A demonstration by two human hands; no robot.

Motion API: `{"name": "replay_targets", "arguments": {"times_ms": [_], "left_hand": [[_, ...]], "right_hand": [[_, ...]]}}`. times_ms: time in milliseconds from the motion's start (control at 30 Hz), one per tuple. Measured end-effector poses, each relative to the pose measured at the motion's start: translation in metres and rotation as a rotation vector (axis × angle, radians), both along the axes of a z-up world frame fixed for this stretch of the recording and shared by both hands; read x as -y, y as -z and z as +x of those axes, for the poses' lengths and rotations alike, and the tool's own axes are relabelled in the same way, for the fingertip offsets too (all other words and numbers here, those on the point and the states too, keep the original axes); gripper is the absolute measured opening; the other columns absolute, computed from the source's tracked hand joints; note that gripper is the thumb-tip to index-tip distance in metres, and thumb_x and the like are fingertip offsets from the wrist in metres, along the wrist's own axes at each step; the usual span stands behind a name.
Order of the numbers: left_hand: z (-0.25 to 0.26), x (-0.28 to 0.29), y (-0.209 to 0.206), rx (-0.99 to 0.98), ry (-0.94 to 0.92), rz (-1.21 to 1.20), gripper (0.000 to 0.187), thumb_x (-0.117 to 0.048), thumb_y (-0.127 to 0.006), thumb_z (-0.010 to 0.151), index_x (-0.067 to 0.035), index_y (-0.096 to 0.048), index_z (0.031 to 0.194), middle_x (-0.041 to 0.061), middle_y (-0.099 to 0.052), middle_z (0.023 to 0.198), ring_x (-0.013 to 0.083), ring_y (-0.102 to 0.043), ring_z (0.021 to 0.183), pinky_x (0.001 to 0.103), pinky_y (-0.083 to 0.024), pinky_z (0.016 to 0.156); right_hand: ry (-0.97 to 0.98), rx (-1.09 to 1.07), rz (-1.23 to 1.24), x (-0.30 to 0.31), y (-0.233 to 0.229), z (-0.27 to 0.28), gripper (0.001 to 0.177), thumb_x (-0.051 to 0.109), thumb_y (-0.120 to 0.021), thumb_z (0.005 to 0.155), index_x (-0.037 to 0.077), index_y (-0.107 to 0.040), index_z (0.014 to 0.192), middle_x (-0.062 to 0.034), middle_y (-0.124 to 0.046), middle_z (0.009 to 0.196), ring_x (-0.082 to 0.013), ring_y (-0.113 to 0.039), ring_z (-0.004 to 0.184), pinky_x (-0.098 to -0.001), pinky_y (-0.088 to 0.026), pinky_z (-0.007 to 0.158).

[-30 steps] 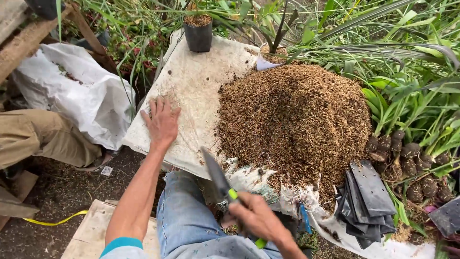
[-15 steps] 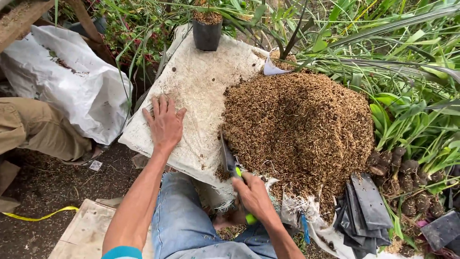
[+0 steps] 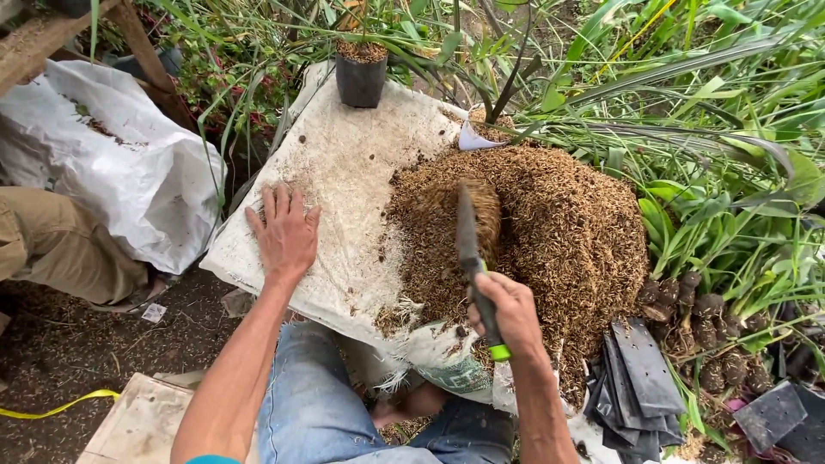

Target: Mixing and spreading soil or rice husks on a work table using a hand trowel.

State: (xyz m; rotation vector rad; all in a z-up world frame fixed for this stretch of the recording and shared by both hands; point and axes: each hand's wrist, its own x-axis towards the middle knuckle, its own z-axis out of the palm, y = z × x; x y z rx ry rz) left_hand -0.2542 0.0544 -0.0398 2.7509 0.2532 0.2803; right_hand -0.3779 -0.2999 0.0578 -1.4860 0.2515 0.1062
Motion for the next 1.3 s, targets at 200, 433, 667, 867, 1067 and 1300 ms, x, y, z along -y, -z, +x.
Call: {"name": "replay_targets", "arguments": {"times_ms": [200, 433, 667, 867, 1067, 1300], "left_hand": [[-0.002, 0.002, -0.003, 0.013, -0.001, 0.019, 0.064, -0.055, -0.023, 0.114, -0.013, -0.046, 0.156, 0.020, -0.037, 0.165, 0.0359, -0.023, 0.156, 0.068, -0.009, 0.122], [0.000, 0.004, 0.001, 0.003, -0.012, 0.023, 0.063, -0.054, -0.025, 0.114, -0.012, -0.046, 0.156, 0.020, -0.037, 0.166, 0.0361, -0.023, 0.156, 0.068, -0.008, 0.122], [0.005, 0.000, 0.011, 0.045, 0.006, 0.045, 0.065, -0.055, -0.022, 0.110, -0.013, -0.040, 0.157, 0.018, -0.032, 0.165, 0.0379, -0.021, 0.155, 0.068, -0.008, 0.121], [0.000, 0.001, -0.003, 0.005, -0.002, 0.016, 0.063, -0.056, -0.023, 0.112, -0.014, -0.048, 0.153, 0.019, -0.040, 0.163, 0.0353, -0.027, 0.155, 0.068, -0.012, 0.122], [-0.001, 0.002, -0.007, 0.028, -0.018, 0.020, 0.060, -0.053, -0.026, 0.112, -0.014, -0.051, 0.151, 0.019, -0.044, 0.161, 0.0360, -0.032, 0.153, 0.068, -0.015, 0.121], [-0.002, 0.005, -0.009, 0.016, -0.016, 0.081, 0.060, -0.051, -0.024, 0.114, -0.012, -0.050, 0.151, 0.020, -0.044, 0.161, 0.0370, -0.033, 0.152, 0.068, -0.016, 0.120]], "right_hand": [[0.120, 0.072, 0.201, 0.012, -0.022, -0.015, 0.030, 0.019, -0.052, 0.102, -0.007, -0.062, 0.113, -0.0169, -0.065, 0.076, -0.0152, -0.061, 0.045, -0.0254, -0.053, 0.034], [-0.011, 0.038, 0.065, -0.037, 0.008, -0.025, 0.032, 0.023, -0.061, 0.095, -0.006, -0.068, 0.108, -0.0210, -0.067, 0.066, -0.0224, -0.062, 0.035, -0.0326, -0.054, 0.029], [-0.409, -0.245, -0.170, -0.110, 0.000, 0.007, 0.022, 0.022, -0.055, 0.103, 0.003, -0.064, 0.096, -0.0121, -0.067, 0.065, -0.0174, -0.062, 0.046, -0.0268, -0.051, 0.042], [-0.100, -0.119, -0.023, -0.117, 0.016, 0.072, 0.024, 0.017, -0.056, 0.099, -0.006, -0.065, 0.100, -0.0173, -0.067, 0.067, -0.0191, -0.064, 0.048, -0.0291, -0.054, 0.042], [0.071, -0.105, 0.397, -0.091, 0.009, 0.055, 0.028, 0.015, -0.048, 0.103, -0.008, -0.056, 0.116, -0.0147, -0.065, 0.083, -0.0156, -0.064, 0.055, -0.0258, -0.056, 0.042], [-0.052, -0.207, 0.306, -0.066, -0.004, 0.003, 0.029, 0.015, -0.048, 0.100, -0.012, -0.057, 0.103, -0.0232, -0.057, 0.077, -0.0245, -0.056, 0.040, -0.0369, -0.048, 0.035]]}}
